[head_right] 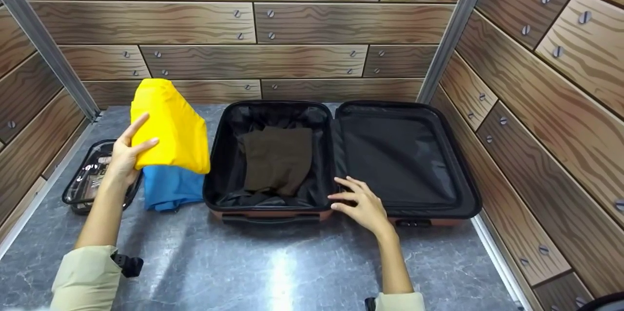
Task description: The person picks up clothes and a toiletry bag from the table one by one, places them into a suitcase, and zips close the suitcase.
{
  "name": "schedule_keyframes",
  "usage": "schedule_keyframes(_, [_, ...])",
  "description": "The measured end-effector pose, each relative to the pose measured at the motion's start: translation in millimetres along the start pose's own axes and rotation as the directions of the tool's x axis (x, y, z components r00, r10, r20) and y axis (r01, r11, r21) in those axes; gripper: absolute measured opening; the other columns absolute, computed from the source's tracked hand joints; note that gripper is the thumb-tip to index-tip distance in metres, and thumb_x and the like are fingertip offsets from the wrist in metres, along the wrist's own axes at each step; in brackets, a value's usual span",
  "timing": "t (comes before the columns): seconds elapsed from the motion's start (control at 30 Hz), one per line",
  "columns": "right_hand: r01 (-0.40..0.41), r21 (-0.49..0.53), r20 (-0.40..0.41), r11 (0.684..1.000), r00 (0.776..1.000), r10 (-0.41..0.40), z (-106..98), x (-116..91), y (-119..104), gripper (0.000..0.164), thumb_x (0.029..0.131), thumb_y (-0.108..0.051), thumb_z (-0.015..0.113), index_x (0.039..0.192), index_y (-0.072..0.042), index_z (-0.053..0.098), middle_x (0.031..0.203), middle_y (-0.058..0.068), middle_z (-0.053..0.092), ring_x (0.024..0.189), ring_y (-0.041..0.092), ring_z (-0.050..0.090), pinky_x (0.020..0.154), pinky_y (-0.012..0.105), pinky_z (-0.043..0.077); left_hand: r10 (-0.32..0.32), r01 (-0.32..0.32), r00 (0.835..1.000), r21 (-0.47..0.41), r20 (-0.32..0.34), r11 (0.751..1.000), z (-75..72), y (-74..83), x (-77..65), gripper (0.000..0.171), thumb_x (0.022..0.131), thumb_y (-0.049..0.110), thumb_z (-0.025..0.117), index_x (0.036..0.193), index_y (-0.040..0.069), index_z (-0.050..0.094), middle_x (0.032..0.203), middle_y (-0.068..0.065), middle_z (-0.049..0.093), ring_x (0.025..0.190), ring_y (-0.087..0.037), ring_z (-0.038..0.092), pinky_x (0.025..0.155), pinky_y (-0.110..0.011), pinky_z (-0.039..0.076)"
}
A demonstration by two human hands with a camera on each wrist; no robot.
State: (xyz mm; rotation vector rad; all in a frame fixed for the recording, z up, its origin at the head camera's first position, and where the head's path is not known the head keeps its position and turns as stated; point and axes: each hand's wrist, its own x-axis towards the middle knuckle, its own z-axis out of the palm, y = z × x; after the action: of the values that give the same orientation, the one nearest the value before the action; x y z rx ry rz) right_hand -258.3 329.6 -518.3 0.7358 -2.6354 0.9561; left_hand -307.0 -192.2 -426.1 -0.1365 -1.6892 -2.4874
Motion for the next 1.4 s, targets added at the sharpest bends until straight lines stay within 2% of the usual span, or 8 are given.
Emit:
schedule_keyframes(0.37, [0.012, -0.002, -0.008, 1.000, 1.000, -0.012, 0, 0, -2, 0.023, 0.078, -0.030, 0.073, 0.101, -0.030, 0.073, 0.131, -0.007, 0.050, 0.127, 0.019, 0.034, 0.089, 0.052, 0.037, 0.020, -0.018, 0.999, -0.061, 0.040, 0.998, 19.9, -2.2, 2.1, 0.060, 0.082, -0.005, 0.064, 0.135, 0.019, 0.048, 0.121, -0.020, 0.046, 0.088, -0.024, 0.061, 0.072, -0.037, 0.052])
schedule_keyframes(0.73, [0.000, -0.003, -0.008, 1.000, 1.000, 0.000, 0, 0, -2, 0.023, 0.078, -0.033, 0.072, 0.101, -0.032, 0.072, 0.132, -0.009, 0.050, 0.127, 0.018, 0.034, 0.089, 0.052, 0.037, -0.007, 0.012, 0.997, -0.070, 0.072, 0.997, 44.9, -15.3, 3.2, 0.061, 0.082, -0.002, 0.065, 0.137, 0.018, 0.046, 0.120, -0.019, 0.048, 0.086, -0.025, 0.062, 0.073, -0.038, 0.052])
schedule_keyframes(1.0, [0.008, -0.017, -0.020, 1.000, 1.000, -0.008, -1, 1, -2, 0.022, 0.077, -0.033, 0.072, 0.100, -0.032, 0.073, 0.131, -0.009, 0.051, 0.126, 0.019, 0.036, 0.089, 0.051, 0.037, -0.023, 0.036, 0.991, -0.101, 0.128, 0.994, 63.4, -28.5, 3.9, 0.062, 0.083, -0.002, 0.065, 0.139, 0.015, 0.043, 0.123, -0.019, 0.048, 0.090, -0.026, 0.061, 0.075, -0.039, 0.051])
schedule_keyframes(1.4, [0.002, -0.012, -0.008, 1.000, 1.000, -0.002, -1, 1, -2, 0.023, 0.078, -0.033, 0.072, 0.101, -0.031, 0.072, 0.132, -0.009, 0.049, 0.127, 0.019, 0.034, 0.089, 0.052, 0.037, -0.017, 0.030, 0.990, -0.086, 0.141, 0.996, 90.3, -51.8, 8.3, 0.061, 0.082, 0.002, 0.067, 0.137, 0.015, 0.045, 0.126, -0.015, 0.048, 0.100, -0.029, 0.057, 0.080, -0.040, 0.049])
